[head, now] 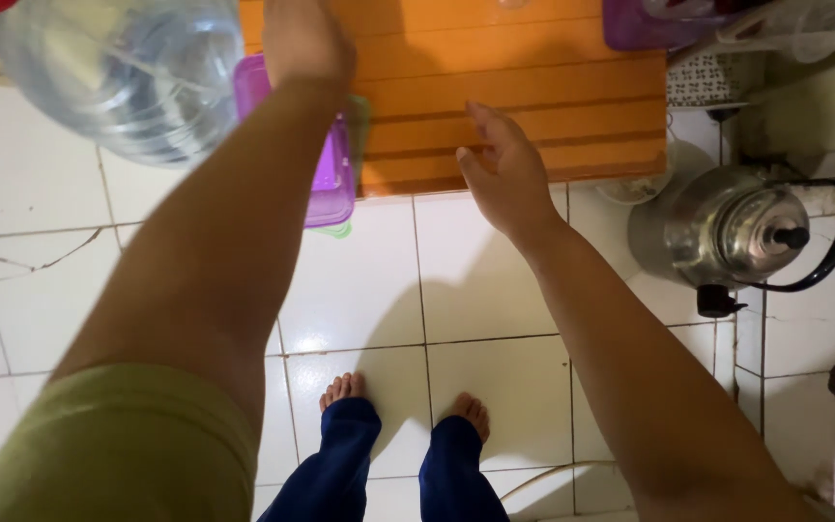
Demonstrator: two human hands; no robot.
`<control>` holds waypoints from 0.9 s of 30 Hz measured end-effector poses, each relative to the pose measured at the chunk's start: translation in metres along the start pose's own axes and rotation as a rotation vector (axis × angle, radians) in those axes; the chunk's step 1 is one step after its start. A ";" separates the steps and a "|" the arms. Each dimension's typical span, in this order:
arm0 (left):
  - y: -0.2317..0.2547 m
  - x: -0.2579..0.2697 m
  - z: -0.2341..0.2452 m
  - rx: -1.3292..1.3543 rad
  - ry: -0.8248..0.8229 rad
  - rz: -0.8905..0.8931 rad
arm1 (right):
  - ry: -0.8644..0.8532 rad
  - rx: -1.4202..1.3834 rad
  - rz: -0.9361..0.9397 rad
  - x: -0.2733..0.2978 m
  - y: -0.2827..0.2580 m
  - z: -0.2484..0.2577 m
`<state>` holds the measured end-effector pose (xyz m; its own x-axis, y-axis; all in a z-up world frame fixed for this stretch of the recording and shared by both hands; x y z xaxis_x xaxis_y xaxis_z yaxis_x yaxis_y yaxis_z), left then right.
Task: The person picks up several household items before storing a water bottle in the refrigerator.
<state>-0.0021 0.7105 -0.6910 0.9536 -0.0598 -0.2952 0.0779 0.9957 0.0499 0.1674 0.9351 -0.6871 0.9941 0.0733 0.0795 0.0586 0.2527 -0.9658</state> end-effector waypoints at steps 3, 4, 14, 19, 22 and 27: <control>-0.019 0.051 0.018 0.087 0.044 0.125 | 0.046 -0.023 -0.052 -0.002 -0.006 -0.017; -0.031 0.075 0.034 0.169 0.069 0.233 | 0.082 -0.015 -0.120 -0.002 -0.006 -0.022; -0.111 0.212 -0.008 0.377 -0.440 0.734 | 0.103 -0.538 -0.731 0.037 0.072 -0.163; -0.109 0.254 0.038 0.547 -0.493 0.667 | 0.329 -0.708 -0.780 0.090 0.048 -0.162; -0.089 0.277 0.113 0.717 -0.548 0.741 | 0.336 -0.765 -0.727 0.132 0.031 -0.148; -0.058 0.313 0.195 0.901 -0.625 0.599 | 0.304 -0.887 -0.593 0.205 -0.059 -0.100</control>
<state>0.3483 0.6202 -0.5998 0.8637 0.1166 0.4902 -0.4793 0.4903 0.7279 0.3769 0.8384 -0.6388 0.7607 -0.1012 0.6411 0.4558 -0.6198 -0.6388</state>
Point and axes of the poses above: each hand's wrist, its own x-axis away from the middle knuckle, its own z-axis out of the back of the hand, y = z × x, the point moved 10 cm from there along -x, towards the middle knuckle, and after that the axes turned 12 degrees about -x, right-handed, at the moved point
